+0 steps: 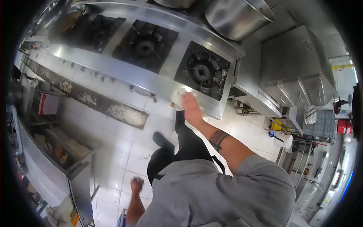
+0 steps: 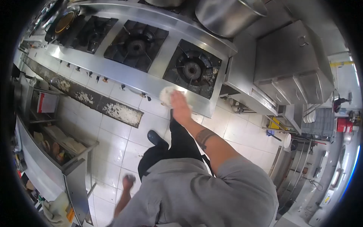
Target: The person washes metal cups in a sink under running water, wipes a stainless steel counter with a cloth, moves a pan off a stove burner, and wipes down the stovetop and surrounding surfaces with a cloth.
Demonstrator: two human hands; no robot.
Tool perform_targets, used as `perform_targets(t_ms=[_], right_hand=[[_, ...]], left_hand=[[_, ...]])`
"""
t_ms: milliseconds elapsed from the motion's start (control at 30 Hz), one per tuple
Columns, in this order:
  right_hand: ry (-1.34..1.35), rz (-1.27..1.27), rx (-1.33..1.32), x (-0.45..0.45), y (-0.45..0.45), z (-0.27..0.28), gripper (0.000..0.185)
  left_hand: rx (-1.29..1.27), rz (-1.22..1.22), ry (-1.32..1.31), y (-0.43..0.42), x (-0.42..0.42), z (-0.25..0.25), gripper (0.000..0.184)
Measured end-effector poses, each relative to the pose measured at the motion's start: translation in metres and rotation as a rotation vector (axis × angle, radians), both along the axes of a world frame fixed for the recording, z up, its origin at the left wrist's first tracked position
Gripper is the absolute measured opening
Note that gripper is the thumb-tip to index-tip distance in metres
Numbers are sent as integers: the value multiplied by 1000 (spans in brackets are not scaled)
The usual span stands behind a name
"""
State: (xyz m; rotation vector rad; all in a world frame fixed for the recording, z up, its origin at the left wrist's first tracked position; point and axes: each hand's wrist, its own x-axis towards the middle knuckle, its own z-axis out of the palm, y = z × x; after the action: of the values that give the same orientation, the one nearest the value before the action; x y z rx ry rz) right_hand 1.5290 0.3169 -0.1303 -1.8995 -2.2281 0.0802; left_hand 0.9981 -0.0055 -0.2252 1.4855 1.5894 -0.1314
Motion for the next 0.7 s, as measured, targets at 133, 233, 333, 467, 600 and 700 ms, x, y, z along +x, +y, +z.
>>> perform_targets(t_ms=[133, 233, 333, 467, 600, 700], right_hand=[[-31, 171, 32, -80, 85, 14, 62], [78, 267, 157, -148, 160, 5, 59], [96, 271, 72, -201, 210, 18, 54], [92, 307, 82, -192, 210, 11, 67], [-59, 388, 3, -68, 112, -6, 77], [-25, 161, -307, 25, 15, 20, 74]], left_hand=[[-358, 655, 12, -90, -16, 63, 23], [-392, 750, -14, -115, -35, 53, 29], [-370, 1069, -66, -87, -18, 58, 33], [-193, 1039, -351, 1, 30, 87, 34], [-177, 833, -308, 60, 63, 112, 32], [-117, 785, -293, 42, 59, 54, 31]])
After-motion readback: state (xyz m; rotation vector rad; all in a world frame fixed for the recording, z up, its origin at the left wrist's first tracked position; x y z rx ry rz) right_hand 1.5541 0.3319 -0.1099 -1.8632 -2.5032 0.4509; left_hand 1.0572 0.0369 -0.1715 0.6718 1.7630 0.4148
